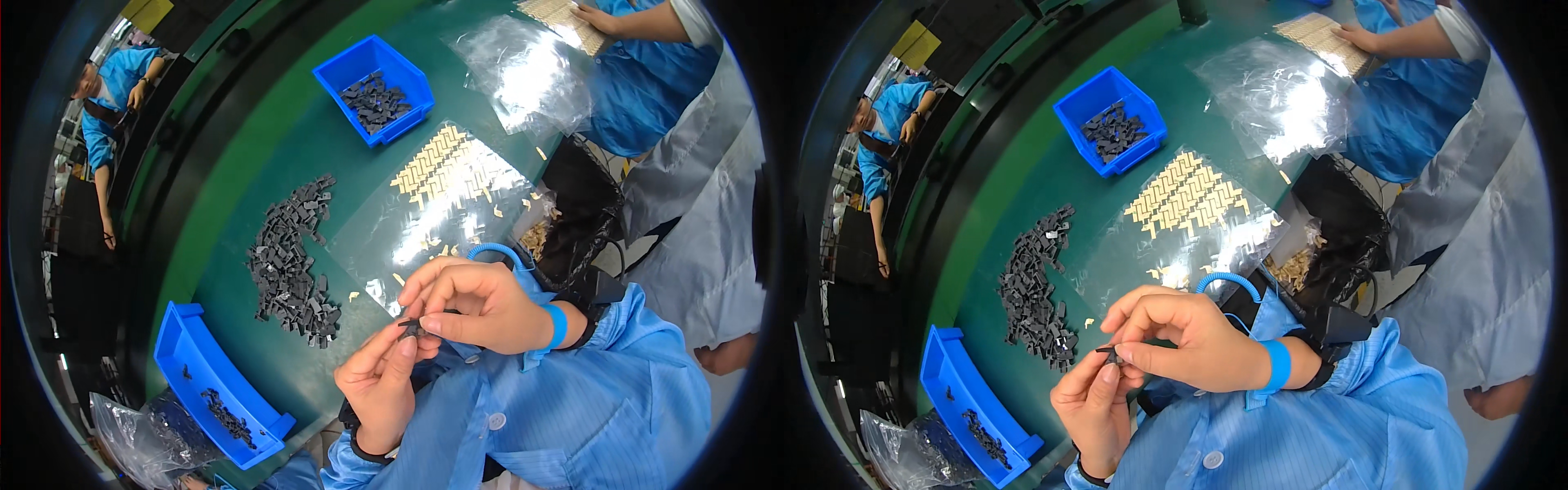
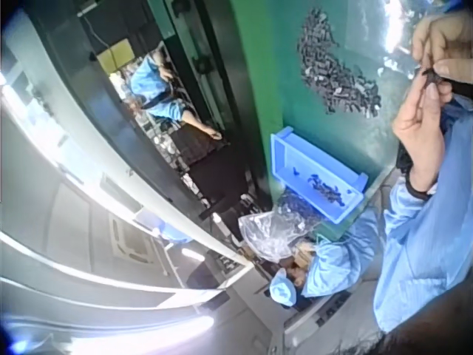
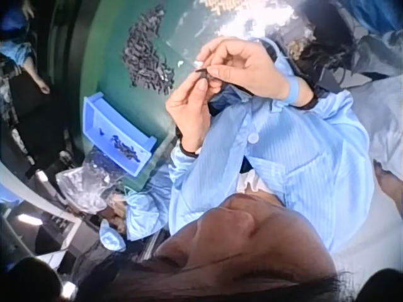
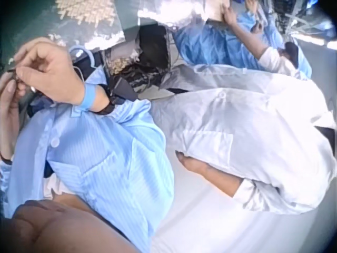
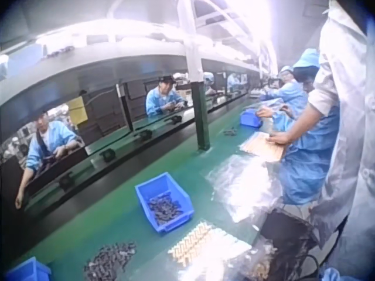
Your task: Manually assembling small plastic and metal components at a production line workstation.
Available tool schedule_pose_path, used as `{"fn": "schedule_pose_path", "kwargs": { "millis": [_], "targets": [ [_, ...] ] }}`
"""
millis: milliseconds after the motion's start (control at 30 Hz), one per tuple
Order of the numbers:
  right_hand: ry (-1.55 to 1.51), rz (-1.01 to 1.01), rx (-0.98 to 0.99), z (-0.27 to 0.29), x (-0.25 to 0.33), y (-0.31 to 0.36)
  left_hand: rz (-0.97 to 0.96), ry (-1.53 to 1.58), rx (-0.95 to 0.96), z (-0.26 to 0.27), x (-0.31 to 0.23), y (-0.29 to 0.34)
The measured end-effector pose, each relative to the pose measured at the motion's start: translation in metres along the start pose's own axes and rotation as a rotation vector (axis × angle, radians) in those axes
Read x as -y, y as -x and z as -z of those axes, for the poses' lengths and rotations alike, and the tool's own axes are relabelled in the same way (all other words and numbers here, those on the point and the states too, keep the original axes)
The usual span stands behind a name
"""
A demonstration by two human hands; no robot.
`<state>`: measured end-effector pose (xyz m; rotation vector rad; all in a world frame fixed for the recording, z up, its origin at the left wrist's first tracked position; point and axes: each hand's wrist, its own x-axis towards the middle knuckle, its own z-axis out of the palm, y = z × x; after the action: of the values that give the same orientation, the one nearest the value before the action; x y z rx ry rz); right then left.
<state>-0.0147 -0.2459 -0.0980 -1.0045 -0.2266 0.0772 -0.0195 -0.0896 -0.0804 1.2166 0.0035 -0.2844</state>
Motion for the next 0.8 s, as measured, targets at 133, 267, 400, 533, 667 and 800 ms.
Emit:
{"fn": "schedule_pose_path", "kwargs": {
  "millis": [133,267,400,533,667,800],
  "targets": [
    [-0.004,0.024,-0.075,-0.004,-0.003,-0.004,-0.041,0.059,-0.001,0.001,0.003,-0.002],
    [0.043,0.156,-0.086,-0.004,-0.012,-0.008,-0.052,0.064,-0.025,-0.001,0.004,-0.005],
    [0.044,0.154,-0.125,-0.007,-0.013,-0.009,-0.052,0.100,-0.039,-0.005,0.003,-0.007],
    [0.082,0.172,-0.144,-0.009,-0.013,-0.010,-0.051,0.169,-0.050,-0.007,0.002,-0.006],
    [0.175,0.209,-0.144,-0.008,-0.016,-0.012,-0.047,0.175,-0.073,-0.008,0.003,-0.007],
    [0.179,0.215,-0.159,-0.009,-0.014,-0.011,-0.057,0.177,-0.055,-0.009,0.003,-0.007]
  ]
}}
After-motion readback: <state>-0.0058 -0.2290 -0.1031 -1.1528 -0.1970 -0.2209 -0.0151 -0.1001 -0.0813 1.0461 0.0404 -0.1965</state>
